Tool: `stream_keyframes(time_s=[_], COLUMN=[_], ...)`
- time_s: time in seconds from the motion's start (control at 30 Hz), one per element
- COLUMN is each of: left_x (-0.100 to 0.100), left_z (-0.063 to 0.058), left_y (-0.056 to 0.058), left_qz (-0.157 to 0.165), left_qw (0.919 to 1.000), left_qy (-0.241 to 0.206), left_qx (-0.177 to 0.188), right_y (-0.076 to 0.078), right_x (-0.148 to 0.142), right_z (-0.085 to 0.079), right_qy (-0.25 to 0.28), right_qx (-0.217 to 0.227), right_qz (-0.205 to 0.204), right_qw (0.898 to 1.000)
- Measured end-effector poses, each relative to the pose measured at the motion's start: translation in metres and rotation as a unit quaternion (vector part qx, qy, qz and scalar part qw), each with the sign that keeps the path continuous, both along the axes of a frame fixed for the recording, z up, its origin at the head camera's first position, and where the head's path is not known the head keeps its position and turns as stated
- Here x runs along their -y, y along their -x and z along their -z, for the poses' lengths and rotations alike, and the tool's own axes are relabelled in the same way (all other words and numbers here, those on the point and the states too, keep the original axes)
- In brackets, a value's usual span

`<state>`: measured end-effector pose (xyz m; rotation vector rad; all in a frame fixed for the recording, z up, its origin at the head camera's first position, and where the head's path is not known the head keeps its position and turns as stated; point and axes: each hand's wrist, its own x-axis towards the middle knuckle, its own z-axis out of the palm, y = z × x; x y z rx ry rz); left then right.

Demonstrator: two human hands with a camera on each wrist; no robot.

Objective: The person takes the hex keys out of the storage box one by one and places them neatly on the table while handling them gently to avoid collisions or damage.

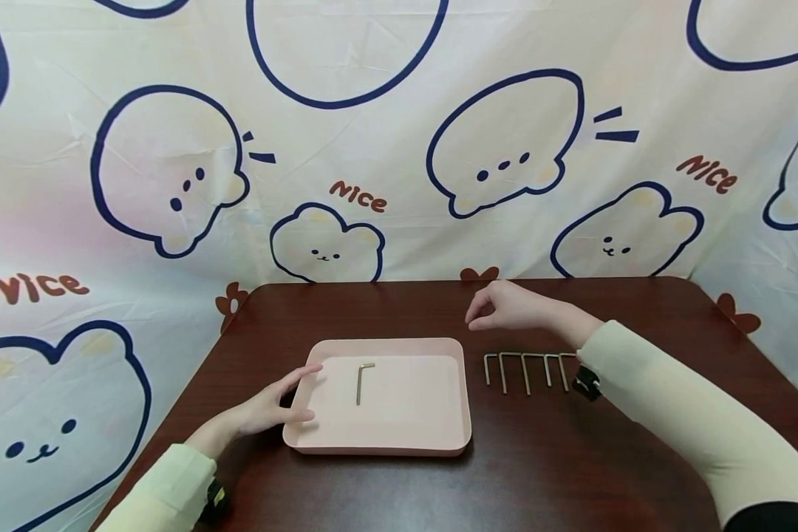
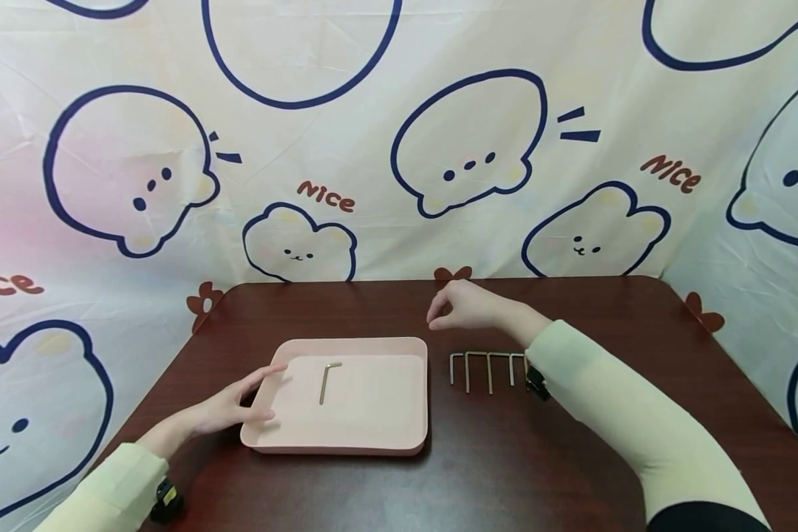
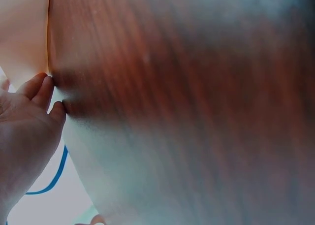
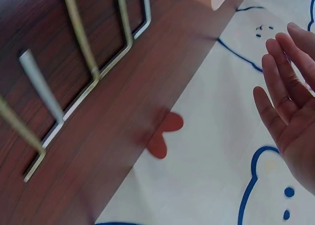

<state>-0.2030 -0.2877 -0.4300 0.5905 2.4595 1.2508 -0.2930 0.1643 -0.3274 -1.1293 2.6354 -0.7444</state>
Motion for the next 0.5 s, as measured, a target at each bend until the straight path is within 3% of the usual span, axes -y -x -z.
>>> stream_keyframes(time_s=[0.5], left_x=[-0.001], left_z=[-0.001], left_y=[-0.001], left_qz=[-0.008], left_qw=[0.9999], left_qy=[0.008], left_qx=[0.012], right_y=[-0.006], right_x=[0.066], right_z=[0.019], right_qy=[-0.015], right_qx=[0.021], right_qz=[-0.044], right_qw=[0.999])
